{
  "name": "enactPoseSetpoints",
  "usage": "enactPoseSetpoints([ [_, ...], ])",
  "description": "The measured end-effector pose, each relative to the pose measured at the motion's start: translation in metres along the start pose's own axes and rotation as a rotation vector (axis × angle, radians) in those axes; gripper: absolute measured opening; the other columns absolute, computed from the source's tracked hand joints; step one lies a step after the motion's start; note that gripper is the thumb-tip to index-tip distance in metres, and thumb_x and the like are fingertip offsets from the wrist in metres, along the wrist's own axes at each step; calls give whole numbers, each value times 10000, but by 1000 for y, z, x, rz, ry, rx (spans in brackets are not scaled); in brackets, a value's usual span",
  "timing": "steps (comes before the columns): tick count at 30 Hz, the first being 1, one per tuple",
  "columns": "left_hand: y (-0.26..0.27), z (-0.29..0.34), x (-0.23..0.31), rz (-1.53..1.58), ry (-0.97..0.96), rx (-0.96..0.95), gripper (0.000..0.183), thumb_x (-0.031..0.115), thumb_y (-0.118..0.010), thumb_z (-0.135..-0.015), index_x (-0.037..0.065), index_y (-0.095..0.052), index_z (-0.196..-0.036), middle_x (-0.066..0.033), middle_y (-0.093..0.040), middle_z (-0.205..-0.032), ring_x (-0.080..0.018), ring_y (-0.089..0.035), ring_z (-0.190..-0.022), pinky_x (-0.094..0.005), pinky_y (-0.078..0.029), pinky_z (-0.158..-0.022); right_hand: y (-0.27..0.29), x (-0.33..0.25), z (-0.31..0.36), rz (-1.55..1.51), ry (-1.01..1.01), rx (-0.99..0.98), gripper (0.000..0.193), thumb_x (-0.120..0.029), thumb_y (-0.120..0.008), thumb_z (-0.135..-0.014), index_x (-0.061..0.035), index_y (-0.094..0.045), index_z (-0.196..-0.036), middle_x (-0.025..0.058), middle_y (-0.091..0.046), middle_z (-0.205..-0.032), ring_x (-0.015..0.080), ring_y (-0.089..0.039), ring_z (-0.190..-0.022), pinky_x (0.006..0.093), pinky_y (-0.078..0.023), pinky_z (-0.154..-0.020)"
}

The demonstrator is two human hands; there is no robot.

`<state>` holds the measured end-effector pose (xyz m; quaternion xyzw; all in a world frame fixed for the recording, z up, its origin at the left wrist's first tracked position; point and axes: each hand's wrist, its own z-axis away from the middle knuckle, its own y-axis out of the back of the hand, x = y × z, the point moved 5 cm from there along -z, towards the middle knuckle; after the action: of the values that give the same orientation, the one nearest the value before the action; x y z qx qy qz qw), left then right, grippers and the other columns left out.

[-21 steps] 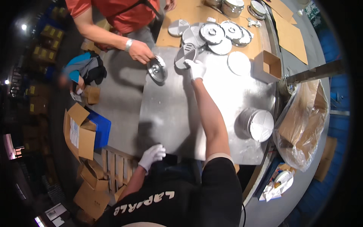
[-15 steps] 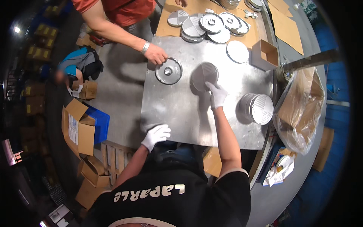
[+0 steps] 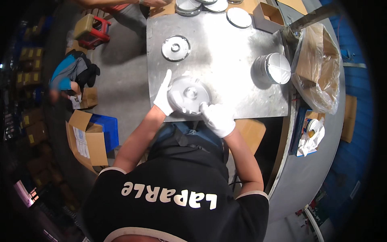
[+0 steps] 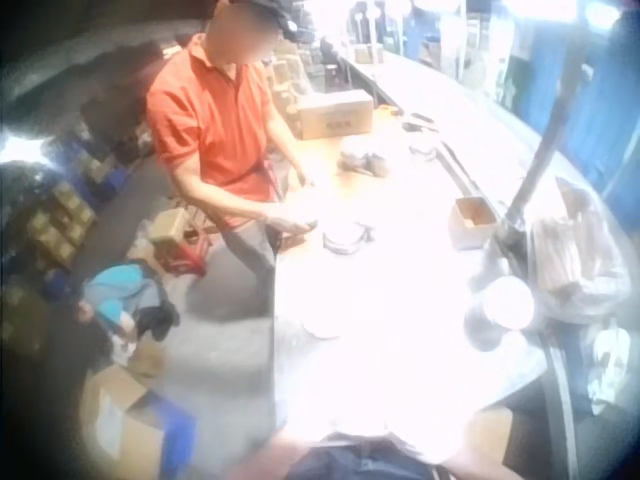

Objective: The recorder is inspecting and cleaning circular metal industrial parts on a fabrication table.

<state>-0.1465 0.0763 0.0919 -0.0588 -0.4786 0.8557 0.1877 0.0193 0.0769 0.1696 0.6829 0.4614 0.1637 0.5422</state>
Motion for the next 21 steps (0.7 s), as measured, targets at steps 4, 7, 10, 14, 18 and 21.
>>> enactPoseSetpoints([
  [4, -15, 14, -2, -16, -118, 5, 600, 525, -373, -935, 55, -481, -1291, -118, -534, -1270, -258, -500, -1164, -418, -390, -1007, 3, -15, 8, -38, 72, 110, 502, -49, -739, -601, -96, -608, -1082, 0, -483, -584, 180, -505, -492, 318, -403, -461],
  [7, -30, 24, -2, 18, -176, -87, 606, 518, -362, -942, 48, -453, -1313, -128, -522, -1282, -257, -489, -1178, -409, -381, -1019, 9, -13, 12, -91, 39, 215, 500, -8, -733, -597, -83, -616, -1077, 6, -504, -583, 187, -507, -475, 311, -403, -449],
  [10, -49, 32, -2, 37, -189, -162, 612, 518, -360, -943, 42, -442, -1319, -134, -516, -1287, -255, -481, -1186, -401, -375, -1026, 15, -7, 15, -161, 43, 313, 498, 44, -709, -597, -72, -622, -1073, 24, -545, -605, 193, -531, -479, 306, -417, -450],
  [14, -60, 29, -7, 111, -198, -151, 609, 507, -371, -943, 32, -448, -1316, -132, -508, -1301, -249, -474, -1200, -394, -360, -1039, 23, 2, 16, -249, 27, 291, 499, 67, -688, -593, -69, -624, -1069, 39, -579, -638, 203, -563, -512, 308, -438, -472],
  [18, -62, 19, -16, 45, -226, -145, 602, 507, -333, -948, 81, -412, -1366, -155, -397, -1404, -292, -382, -1286, -423, -300, -1075, 32, 16, 18, -283, 50, 310, 508, 56, -696, -582, -62, -623, -1070, 35, -566, -626, 209, -548, -501, 310, -432, -470],
  [21, -65, 14, -24, 16, -231, -123, 603, 512, -325, -947, 87, -408, -1366, -166, -385, -1410, -315, -376, -1286, -434, -294, -1076, 36, 27, 20, -349, 51, 320, 493, 19, -686, -595, -63, -638, -1079, 29, -510, -585, 205, -508, -480, 313, -398, -434],
])
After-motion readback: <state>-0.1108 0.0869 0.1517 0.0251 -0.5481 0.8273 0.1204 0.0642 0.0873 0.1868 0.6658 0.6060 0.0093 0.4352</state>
